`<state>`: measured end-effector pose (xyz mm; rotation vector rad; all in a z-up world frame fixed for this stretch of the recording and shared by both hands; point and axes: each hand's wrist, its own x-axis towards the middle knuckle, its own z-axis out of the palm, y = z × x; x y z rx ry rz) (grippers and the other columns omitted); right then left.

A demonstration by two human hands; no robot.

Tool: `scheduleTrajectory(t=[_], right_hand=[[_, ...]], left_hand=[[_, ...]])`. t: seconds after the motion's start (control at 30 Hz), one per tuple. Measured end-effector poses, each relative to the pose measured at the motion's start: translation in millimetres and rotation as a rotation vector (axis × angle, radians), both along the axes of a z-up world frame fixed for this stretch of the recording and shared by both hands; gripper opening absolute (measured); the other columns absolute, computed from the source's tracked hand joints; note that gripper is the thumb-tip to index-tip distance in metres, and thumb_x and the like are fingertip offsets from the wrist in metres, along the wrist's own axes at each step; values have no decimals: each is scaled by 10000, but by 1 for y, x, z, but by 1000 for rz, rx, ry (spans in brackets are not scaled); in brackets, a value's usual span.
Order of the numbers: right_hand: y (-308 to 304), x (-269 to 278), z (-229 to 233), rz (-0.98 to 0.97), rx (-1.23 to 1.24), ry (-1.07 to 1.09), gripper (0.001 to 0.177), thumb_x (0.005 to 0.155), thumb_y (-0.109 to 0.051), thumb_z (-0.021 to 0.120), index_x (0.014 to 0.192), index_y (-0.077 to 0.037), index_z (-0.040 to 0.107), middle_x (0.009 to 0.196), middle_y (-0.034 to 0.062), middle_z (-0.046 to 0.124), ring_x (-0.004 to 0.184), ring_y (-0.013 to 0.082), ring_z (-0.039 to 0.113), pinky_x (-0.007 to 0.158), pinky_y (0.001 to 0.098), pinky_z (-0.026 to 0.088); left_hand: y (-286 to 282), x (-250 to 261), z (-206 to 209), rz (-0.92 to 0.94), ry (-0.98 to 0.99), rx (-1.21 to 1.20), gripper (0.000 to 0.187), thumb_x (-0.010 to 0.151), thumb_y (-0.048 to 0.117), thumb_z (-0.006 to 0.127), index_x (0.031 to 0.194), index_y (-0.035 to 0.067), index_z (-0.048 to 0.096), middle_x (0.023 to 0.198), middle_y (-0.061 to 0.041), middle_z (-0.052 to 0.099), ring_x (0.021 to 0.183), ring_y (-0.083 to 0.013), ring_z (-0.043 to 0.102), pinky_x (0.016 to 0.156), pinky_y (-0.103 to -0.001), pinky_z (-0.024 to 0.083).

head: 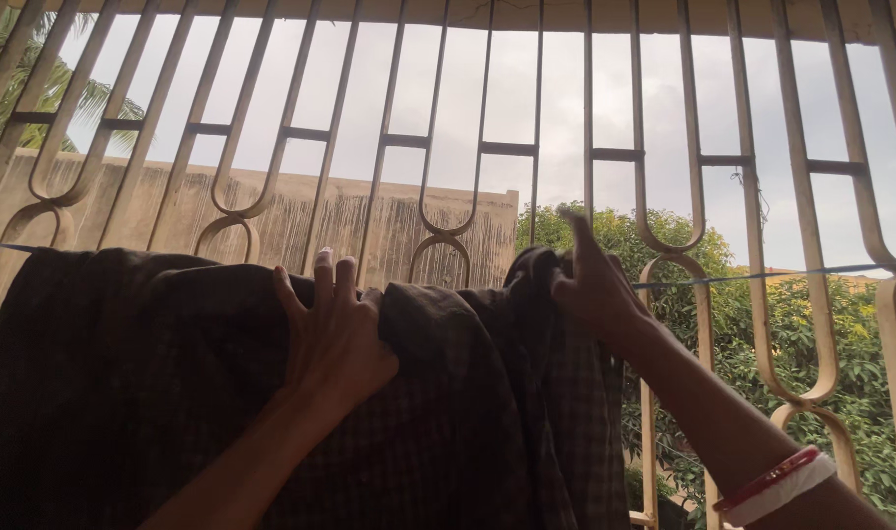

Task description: The person hangs a dark checkered shirt on a clothesline using red plastic clips. They smooth the fabric, attach clips to the shoulders and sleeves, and adjust the shirt to ensure it is properly secured on the line.

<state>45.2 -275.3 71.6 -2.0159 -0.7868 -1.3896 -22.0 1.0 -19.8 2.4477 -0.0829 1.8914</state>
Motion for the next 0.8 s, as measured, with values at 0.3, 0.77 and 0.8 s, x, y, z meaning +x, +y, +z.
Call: scheduleTrajectory(t=[0.3,0.77,0.8], right_hand=[[-62,-11,-8,-232,-112,-228,615,976,-326,724,1479,-121,437,1135,191,760,1001,327,737,964,530,477],[-17,-29,-37,-146,-257,-102,712,866,-113,727,1474,-184,363,1247,137,738,702,293,817,1084,501,497],[-19,-25,-38,-164,-266,-195,751,829,-115,755,1468,-162,365,1198,150,750,789,303,790,1051,531,457]], left_hand=[[-1,7,-1,29,44,-10,634,615,119,745,1230,-19,676,1438,-252,391,1498,-426,197,1146,-788,17],[-1,10,0,15,31,-15,679,622,99,720,1291,-4,658,1490,-262,387,1478,-436,208,1138,-784,15],[-1,9,-1,24,38,-15,679,625,93,716,1295,-3,657,1472,-262,386,1480,-436,205,1139,-786,13]])
